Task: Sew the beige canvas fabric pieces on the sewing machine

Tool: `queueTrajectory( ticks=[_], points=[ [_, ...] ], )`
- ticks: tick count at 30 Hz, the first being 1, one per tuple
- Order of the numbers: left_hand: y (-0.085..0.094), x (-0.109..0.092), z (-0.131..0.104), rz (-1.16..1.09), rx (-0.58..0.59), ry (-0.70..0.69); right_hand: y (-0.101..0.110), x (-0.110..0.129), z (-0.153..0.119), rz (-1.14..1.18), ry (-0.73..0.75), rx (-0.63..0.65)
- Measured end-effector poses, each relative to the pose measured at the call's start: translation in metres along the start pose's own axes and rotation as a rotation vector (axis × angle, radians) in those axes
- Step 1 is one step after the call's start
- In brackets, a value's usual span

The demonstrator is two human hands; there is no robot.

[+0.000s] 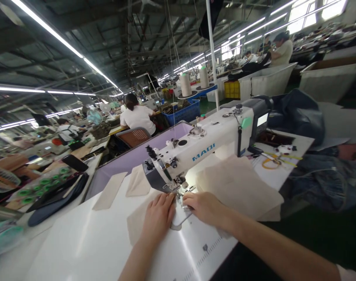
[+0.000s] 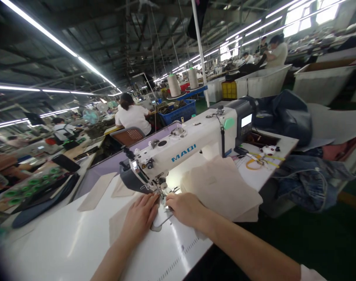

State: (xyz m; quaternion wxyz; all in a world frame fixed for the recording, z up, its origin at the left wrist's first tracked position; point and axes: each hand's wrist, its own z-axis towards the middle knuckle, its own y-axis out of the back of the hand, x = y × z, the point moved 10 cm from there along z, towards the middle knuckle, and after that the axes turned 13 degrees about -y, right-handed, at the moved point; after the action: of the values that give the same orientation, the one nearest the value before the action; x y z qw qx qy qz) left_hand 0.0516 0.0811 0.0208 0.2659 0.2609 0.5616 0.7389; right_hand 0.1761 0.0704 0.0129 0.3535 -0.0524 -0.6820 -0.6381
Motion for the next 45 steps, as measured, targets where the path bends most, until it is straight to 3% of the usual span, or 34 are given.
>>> queueTrajectory(
  ticks=[4,9,14,22,40,45],
  points=[
    [0.010,-0.002,0.000,-0.144,-0.038,0.030,0.001,-0.002,0.001,0.032,-0.001,0.018],
    [0.011,-0.026,-0.006,-0.346,-0.047,0.024,0.004,0.001,-0.007,0.107,-0.022,-0.011],
    [0.005,-0.045,-0.006,-0.175,-0.051,0.045,-0.002,0.013,-0.024,0.075,-0.005,0.031],
    [-0.002,-0.048,0.000,-0.050,-0.025,0.071,-0.004,0.009,-0.025,-0.015,-0.016,0.047],
    [0.004,-0.046,0.004,-0.013,0.005,0.035,-0.008,0.007,-0.019,-0.061,-0.017,0.044],
    [0.005,-0.063,-0.006,-0.027,0.026,-0.024,-0.008,0.006,-0.026,-0.073,-0.012,0.060]
  ],
)
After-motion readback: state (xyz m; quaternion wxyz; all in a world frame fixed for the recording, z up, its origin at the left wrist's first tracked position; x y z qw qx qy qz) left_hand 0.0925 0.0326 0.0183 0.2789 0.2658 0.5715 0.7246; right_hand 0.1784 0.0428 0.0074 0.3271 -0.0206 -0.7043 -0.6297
